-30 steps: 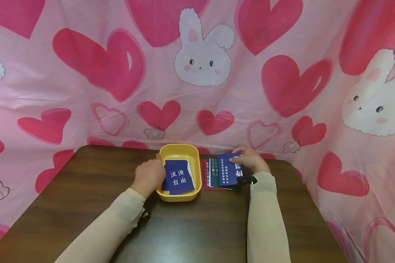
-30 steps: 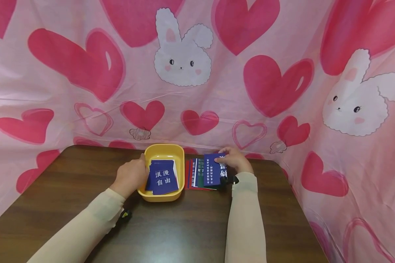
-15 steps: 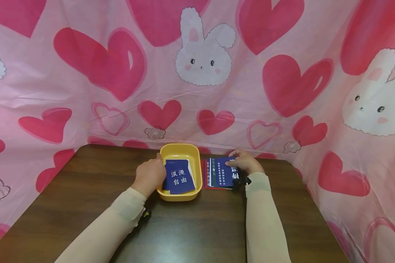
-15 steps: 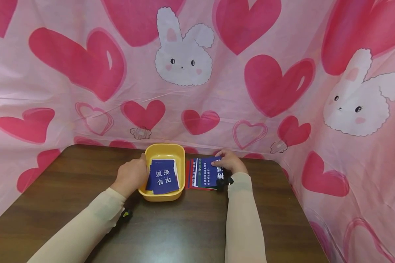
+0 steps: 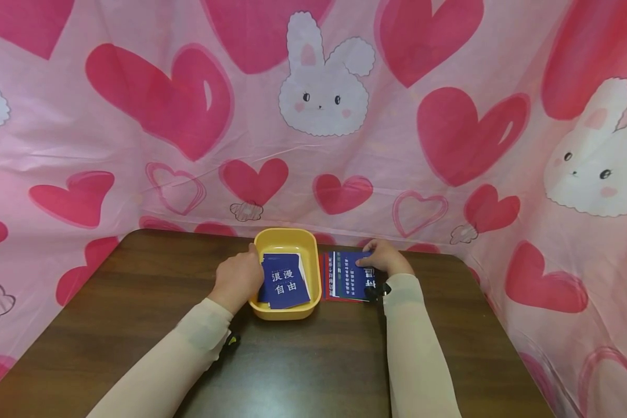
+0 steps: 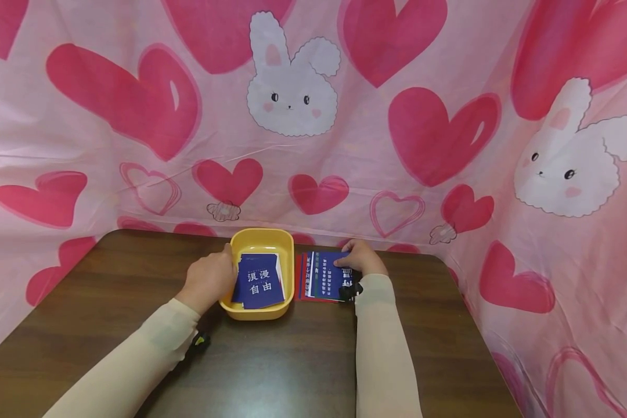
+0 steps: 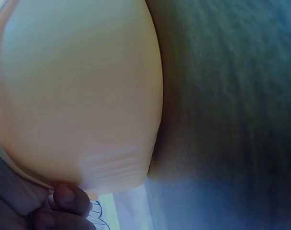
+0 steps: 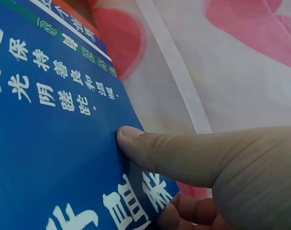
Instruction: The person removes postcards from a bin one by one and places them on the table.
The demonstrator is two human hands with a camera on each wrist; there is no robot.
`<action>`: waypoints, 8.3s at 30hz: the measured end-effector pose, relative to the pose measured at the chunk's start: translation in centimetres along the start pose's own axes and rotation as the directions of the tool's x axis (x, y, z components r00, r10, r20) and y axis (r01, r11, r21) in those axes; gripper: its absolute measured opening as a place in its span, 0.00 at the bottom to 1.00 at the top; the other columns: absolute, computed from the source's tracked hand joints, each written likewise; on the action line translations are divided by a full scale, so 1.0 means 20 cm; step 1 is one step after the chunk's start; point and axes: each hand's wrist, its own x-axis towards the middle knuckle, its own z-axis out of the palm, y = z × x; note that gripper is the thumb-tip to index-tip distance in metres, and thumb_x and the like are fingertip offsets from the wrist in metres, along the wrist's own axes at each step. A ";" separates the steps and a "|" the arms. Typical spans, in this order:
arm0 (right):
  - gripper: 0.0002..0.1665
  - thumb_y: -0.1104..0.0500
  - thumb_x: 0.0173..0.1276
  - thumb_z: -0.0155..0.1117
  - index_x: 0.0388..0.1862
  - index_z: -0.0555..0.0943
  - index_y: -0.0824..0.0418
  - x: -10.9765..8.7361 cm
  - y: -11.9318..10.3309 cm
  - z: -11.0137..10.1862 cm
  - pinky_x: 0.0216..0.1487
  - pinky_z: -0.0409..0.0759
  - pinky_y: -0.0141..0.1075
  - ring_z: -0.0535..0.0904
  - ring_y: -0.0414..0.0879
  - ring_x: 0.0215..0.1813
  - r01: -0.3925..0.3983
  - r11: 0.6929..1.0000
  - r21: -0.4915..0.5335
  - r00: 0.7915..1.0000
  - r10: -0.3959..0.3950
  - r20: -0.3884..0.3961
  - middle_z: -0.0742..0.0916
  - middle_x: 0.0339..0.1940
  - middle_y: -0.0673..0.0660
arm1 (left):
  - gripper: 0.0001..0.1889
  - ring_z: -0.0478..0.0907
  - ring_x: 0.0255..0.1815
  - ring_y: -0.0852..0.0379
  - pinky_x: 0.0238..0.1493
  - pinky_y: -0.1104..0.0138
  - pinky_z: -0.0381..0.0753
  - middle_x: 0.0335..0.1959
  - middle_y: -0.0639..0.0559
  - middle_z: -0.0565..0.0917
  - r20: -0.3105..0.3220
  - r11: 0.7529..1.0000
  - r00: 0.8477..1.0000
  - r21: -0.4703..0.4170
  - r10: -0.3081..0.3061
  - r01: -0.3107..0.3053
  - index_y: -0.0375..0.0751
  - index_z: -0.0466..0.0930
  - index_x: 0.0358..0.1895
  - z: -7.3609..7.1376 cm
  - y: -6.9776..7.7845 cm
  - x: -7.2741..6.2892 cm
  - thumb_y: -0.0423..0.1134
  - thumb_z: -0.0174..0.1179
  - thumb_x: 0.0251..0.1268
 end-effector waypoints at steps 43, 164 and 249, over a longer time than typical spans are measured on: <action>0.23 0.47 0.81 0.75 0.64 0.86 0.61 -0.09 -0.25 -0.06 0.59 0.87 0.48 0.87 0.58 0.51 0.225 0.971 0.085 0.974 -0.226 0.006 0.91 0.53 0.63 | 0.38 0.86 0.39 0.41 0.46 0.46 0.96 0.50 0.35 0.91 0.027 1.000 0.999 0.005 0.016 -0.016 0.29 0.61 0.89 -0.03 0.00 0.01 0.47 0.57 0.88; 0.24 0.59 0.78 0.73 0.70 0.81 0.62 -0.10 0.03 -0.25 0.46 0.91 0.38 0.89 0.51 0.46 0.003 0.924 0.383 1.000 -0.014 0.028 0.90 0.50 0.59 | 0.39 0.85 0.36 0.42 0.38 0.48 0.94 0.44 0.36 0.90 0.024 1.000 1.000 0.008 0.004 -0.004 0.28 0.60 0.89 -0.02 0.00 0.01 0.46 0.58 0.86; 0.21 0.47 0.82 0.71 0.58 0.89 0.63 -0.07 -0.24 -0.06 0.56 0.86 0.46 0.88 0.56 0.50 0.115 0.985 0.130 0.993 -0.112 -0.028 0.92 0.48 0.61 | 0.39 0.86 0.39 0.42 0.42 0.47 0.95 0.50 0.36 0.91 0.020 1.000 1.000 0.001 0.007 -0.007 0.29 0.60 0.90 -0.02 -0.01 0.00 0.46 0.58 0.87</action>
